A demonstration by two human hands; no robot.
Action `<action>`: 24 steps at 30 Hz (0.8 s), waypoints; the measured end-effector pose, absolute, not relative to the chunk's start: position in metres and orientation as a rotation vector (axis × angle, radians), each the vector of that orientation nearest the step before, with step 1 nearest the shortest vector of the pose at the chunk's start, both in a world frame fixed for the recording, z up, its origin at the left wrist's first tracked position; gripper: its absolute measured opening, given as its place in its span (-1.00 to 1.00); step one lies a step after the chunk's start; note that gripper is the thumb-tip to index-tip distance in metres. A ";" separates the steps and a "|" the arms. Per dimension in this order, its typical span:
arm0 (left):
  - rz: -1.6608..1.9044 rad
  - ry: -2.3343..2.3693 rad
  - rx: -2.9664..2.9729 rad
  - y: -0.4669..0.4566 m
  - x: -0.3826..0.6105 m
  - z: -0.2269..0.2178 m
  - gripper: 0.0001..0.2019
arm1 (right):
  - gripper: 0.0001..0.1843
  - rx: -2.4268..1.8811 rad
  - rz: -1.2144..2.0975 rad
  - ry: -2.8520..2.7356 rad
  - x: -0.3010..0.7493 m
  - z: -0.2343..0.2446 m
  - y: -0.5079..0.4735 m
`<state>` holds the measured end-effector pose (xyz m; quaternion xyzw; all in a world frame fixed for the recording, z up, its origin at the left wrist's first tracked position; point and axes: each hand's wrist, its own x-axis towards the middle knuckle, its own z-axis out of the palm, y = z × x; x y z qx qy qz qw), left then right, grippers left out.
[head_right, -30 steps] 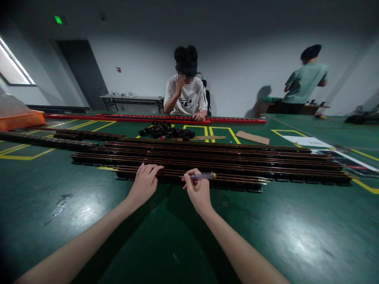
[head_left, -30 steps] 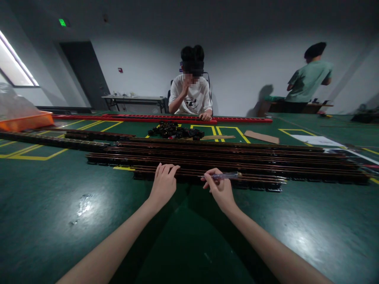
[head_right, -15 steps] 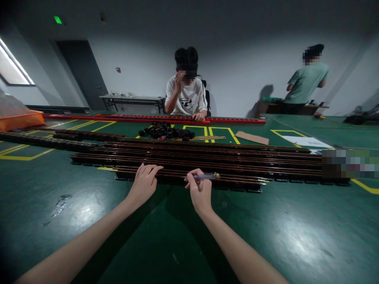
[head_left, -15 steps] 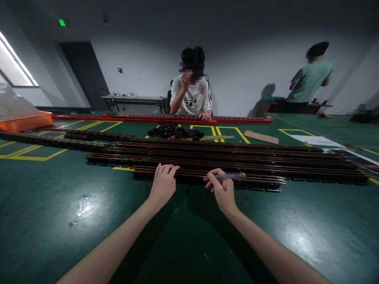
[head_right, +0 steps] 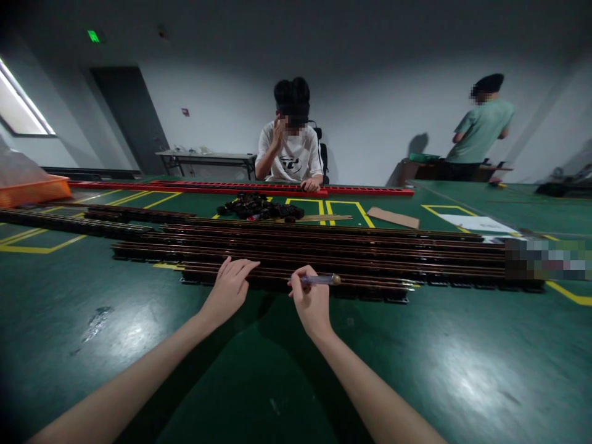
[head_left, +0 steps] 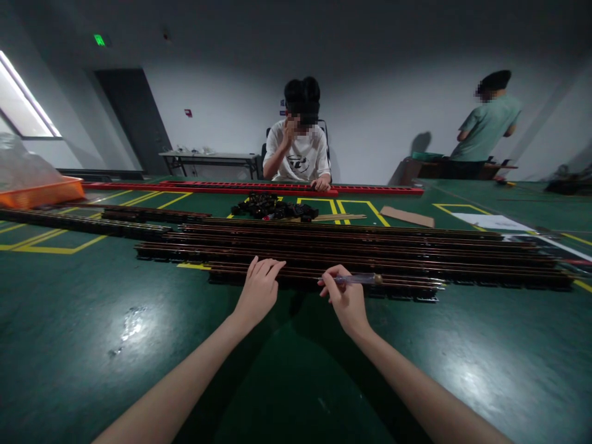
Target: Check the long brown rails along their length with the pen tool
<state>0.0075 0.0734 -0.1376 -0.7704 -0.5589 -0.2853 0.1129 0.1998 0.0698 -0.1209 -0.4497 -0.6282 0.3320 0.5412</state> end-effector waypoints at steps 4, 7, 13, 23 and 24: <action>-0.821 -1.580 -2.312 0.074 0.009 -0.140 -0.59 | -0.81 -1.060 0.794 -1.524 0.201 -0.119 0.070; -0.834 -1.581 -2.329 0.077 0.009 -0.143 -0.61 | -0.80 -1.050 0.788 -1.591 0.205 -0.120 0.071; -0.844 -1.570 -2.354 0.080 0.009 -0.148 -0.64 | -0.77 -0.992 0.787 -1.768 0.216 -0.124 0.077; -0.791 -1.633 -2.347 0.080 0.010 -0.147 -0.65 | -0.80 -1.007 0.839 -1.861 0.224 -0.120 0.078; -0.783 -1.643 -2.348 0.080 0.011 -0.146 -0.65 | -0.79 -1.008 0.857 -1.846 0.224 -0.120 0.078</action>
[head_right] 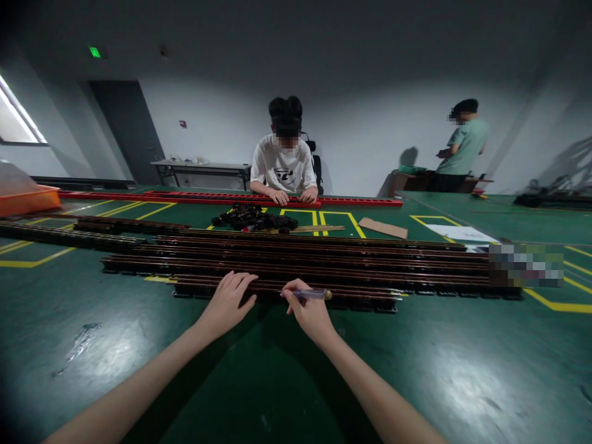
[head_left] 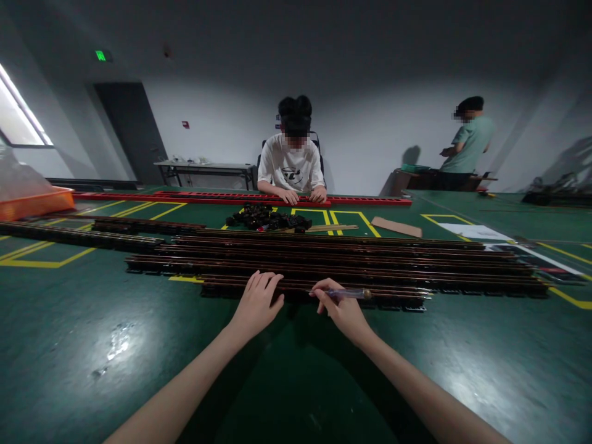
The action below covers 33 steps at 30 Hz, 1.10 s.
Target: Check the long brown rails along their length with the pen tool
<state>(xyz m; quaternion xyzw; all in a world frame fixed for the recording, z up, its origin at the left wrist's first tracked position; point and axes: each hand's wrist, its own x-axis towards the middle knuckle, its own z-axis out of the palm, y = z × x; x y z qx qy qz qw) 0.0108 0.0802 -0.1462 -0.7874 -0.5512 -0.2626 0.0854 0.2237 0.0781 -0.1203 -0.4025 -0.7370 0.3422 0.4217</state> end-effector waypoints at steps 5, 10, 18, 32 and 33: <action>-0.799 -1.713 -2.251 0.082 0.021 -0.142 -0.72 | -0.78 -0.999 0.903 -1.796 0.223 -0.123 0.080; -0.786 -1.744 -2.152 0.082 0.030 -0.144 -0.76 | -0.77 -1.016 0.914 -1.785 0.225 -0.124 0.080; -0.687 -1.698 -2.133 0.081 0.030 -0.147 -0.72 | -0.76 -1.046 0.910 -1.727 0.225 -0.125 0.081; -0.688 -1.654 -2.134 0.077 0.028 -0.143 -0.60 | -0.74 -1.000 0.886 -1.721 0.226 -0.126 0.081; -0.682 -1.652 -2.135 0.077 0.027 -0.143 -0.58 | -0.73 -0.998 0.888 -1.726 0.226 -0.126 0.081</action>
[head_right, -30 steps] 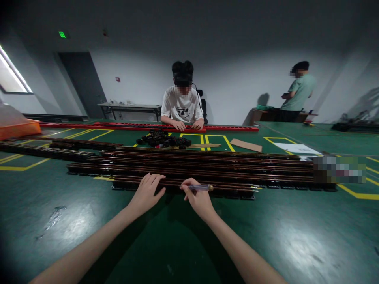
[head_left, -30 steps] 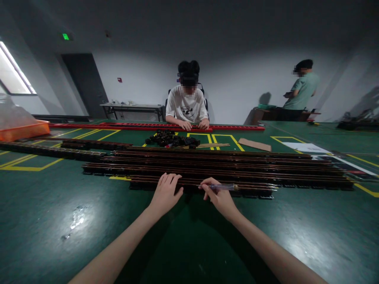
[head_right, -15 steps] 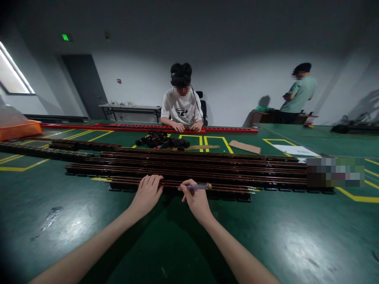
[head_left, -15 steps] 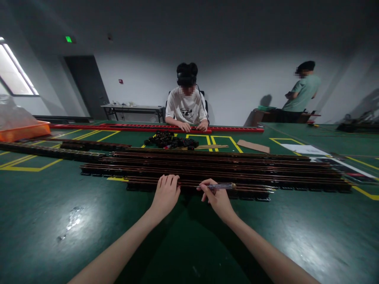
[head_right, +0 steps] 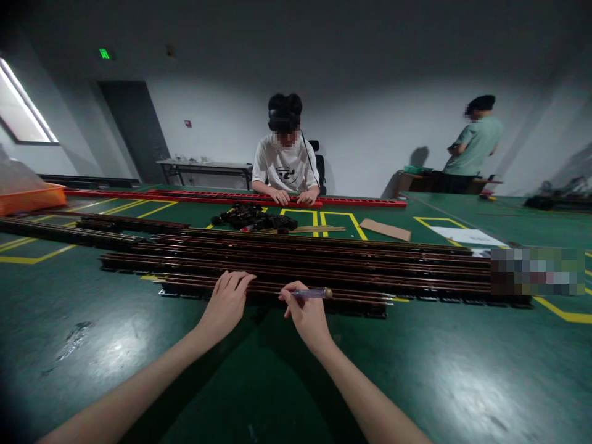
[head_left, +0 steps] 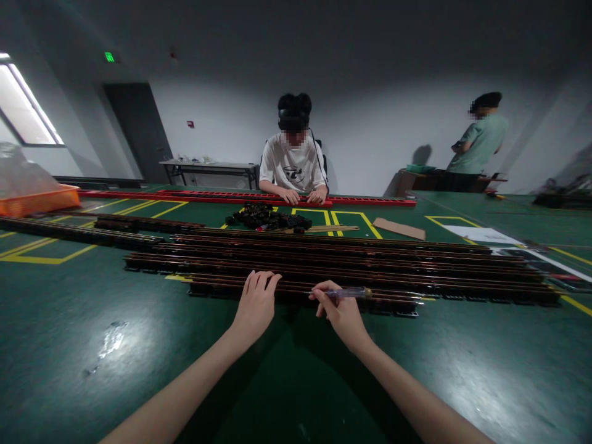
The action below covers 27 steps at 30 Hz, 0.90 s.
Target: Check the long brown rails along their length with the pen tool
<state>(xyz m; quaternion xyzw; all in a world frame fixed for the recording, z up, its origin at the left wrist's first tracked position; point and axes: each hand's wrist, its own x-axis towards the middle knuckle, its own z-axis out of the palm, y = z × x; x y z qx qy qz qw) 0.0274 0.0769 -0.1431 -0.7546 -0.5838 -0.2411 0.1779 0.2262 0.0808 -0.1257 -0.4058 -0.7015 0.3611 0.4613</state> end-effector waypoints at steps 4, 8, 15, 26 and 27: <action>-0.676 -1.653 -2.154 0.076 0.025 -0.145 -0.49 | -0.73 -1.023 0.897 -1.710 0.227 -0.126 0.081; -0.726 -1.656 -2.189 0.075 0.023 -0.144 -0.47 | -0.72 -1.011 0.899 -1.723 0.227 -0.126 0.081; -0.748 -1.610 -2.362 0.074 0.025 -0.142 -0.56 | -0.73 -1.057 0.905 -1.776 0.228 -0.122 0.077; -0.644 -1.657 -2.379 0.075 0.026 -0.141 -0.58 | -0.70 -1.091 0.828 -1.750 0.225 -0.117 0.074; -0.650 -1.652 -2.377 0.075 0.026 -0.142 -0.58 | -0.70 -1.094 0.817 -1.746 0.225 -0.116 0.074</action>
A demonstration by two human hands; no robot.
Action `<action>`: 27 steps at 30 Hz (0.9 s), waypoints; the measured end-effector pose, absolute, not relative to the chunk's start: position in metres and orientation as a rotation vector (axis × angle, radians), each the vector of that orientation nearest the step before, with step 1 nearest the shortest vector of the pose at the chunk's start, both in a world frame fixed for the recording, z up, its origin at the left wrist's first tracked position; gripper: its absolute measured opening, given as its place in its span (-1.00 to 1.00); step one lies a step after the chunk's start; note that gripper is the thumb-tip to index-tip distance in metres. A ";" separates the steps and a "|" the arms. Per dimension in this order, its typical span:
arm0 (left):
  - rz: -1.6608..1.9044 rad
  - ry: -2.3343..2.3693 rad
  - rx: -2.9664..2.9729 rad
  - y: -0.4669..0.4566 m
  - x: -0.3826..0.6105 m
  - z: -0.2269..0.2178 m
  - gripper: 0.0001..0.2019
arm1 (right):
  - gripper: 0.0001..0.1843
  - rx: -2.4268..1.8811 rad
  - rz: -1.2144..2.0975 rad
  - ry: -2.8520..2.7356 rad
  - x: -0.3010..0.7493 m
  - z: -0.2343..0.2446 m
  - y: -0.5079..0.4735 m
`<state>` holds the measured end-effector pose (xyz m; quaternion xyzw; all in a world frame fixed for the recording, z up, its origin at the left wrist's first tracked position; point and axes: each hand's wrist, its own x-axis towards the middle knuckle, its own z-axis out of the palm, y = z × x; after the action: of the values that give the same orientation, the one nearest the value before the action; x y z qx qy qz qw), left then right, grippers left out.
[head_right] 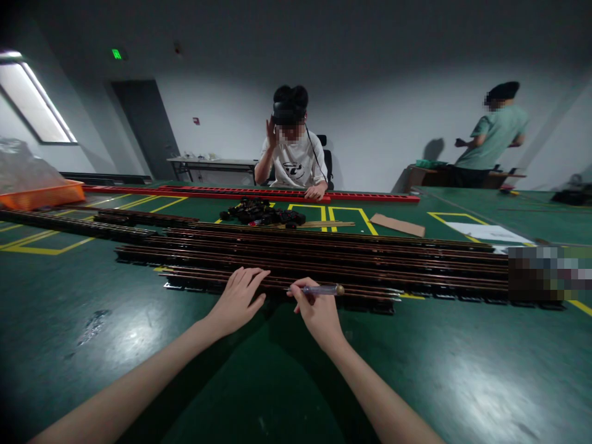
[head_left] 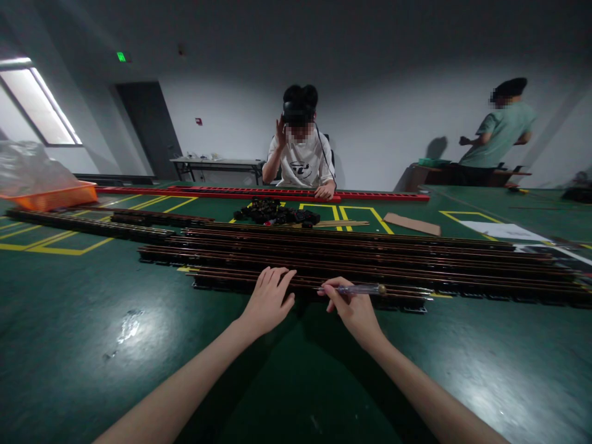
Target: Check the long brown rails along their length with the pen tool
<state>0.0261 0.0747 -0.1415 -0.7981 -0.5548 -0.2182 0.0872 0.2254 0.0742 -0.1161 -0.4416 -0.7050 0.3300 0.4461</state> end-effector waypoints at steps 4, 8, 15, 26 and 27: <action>-0.687 -1.623 -2.354 0.075 0.025 -0.144 -0.59 | -0.72 -1.097 0.780 -1.703 0.227 -0.116 0.074; -0.694 -1.620 -2.351 0.076 0.025 -0.145 -0.60 | -0.72 -1.095 0.776 -1.667 0.228 -0.118 0.075; -0.640 -1.658 -2.383 0.075 0.026 -0.142 -0.59 | -0.73 -1.103 0.778 -1.685 0.227 -0.117 0.074; -0.635 -1.666 -2.396 0.075 0.025 -0.141 -0.60 | -0.73 -1.075 0.703 -1.617 0.230 -0.118 0.072; -0.631 -1.667 -2.398 0.075 0.026 -0.141 -0.60 | -0.72 -1.067 0.711 -1.629 0.230 -0.118 0.072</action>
<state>0.0256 0.0748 -0.1409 -0.8003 -0.5562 -0.2104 0.0769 0.2299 0.0719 -0.1181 -0.4431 -0.6763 0.2951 0.5090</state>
